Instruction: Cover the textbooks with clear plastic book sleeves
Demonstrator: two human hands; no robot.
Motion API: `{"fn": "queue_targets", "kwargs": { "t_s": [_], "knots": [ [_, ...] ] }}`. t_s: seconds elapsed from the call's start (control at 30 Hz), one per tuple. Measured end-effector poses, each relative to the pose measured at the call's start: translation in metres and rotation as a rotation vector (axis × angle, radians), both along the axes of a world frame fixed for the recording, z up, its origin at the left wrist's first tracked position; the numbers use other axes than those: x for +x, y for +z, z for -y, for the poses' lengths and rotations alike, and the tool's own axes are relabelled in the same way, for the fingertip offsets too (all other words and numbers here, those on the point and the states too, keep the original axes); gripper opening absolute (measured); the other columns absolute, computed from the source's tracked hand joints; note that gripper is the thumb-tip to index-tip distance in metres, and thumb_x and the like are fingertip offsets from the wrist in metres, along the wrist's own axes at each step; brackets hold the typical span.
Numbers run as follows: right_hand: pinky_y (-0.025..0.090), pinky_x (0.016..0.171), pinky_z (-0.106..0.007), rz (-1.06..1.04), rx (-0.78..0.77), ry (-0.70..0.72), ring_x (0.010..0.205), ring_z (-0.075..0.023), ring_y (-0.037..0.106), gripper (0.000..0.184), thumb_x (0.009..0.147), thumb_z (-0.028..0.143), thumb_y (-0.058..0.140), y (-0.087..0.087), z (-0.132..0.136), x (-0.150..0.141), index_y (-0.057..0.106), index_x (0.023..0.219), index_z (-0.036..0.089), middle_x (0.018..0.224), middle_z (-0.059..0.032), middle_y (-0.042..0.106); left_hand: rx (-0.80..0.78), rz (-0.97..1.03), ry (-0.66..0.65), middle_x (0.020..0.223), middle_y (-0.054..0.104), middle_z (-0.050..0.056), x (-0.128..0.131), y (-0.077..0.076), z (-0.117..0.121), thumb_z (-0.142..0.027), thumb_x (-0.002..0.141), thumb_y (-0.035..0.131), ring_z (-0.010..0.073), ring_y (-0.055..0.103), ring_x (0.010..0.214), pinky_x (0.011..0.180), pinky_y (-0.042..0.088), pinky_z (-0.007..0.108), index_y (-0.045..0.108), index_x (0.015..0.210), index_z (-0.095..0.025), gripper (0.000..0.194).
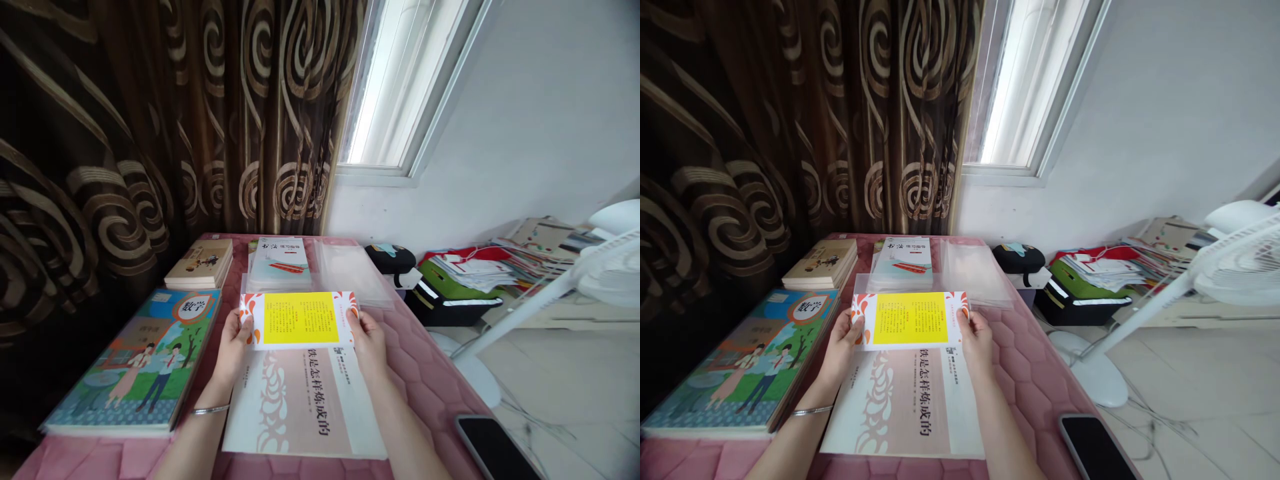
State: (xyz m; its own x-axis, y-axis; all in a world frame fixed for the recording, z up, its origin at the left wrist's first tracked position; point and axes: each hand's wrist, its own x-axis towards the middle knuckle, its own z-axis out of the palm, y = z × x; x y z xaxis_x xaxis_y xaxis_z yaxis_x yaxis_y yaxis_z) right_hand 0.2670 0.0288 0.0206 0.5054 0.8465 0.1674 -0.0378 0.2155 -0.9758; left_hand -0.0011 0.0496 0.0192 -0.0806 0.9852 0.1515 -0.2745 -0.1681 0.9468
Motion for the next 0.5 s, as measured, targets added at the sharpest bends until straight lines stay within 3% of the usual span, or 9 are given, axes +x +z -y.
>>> {"fn": "queue_targets", "kwargs": {
  "t_s": [0.2,0.5],
  "knots": [
    [0.033,0.042,-0.025,0.066,0.01,-0.029,0.047,-0.0138,0.047,0.05,0.065,0.069,0.071,-0.0015,-0.0011,0.0012,0.055,0.059,0.021,0.05,0.002,0.054,0.018,-0.017,0.01,0.091,0.067,0.001,-0.0006,-0.0027,-0.001,-0.045,0.077,0.071,0.0141,0.063,0.077,0.07,0.049,0.026,0.059,0.099,-0.022,0.034],
    [0.036,0.044,-0.025,-0.046,-0.014,0.026,0.048,-0.014,0.049,0.046,0.067,0.064,0.073,0.0017,0.0026,-0.0019,0.058,0.067,0.021,0.056,0.0022,0.059,0.011,-0.04,0.02,0.088,0.066,0.001,-0.0005,-0.0019,-0.0008,-0.049,0.076,0.071,0.0153,0.062,0.077,0.069,0.049,0.026,0.059,0.098,-0.021,0.038]
  ]
}}
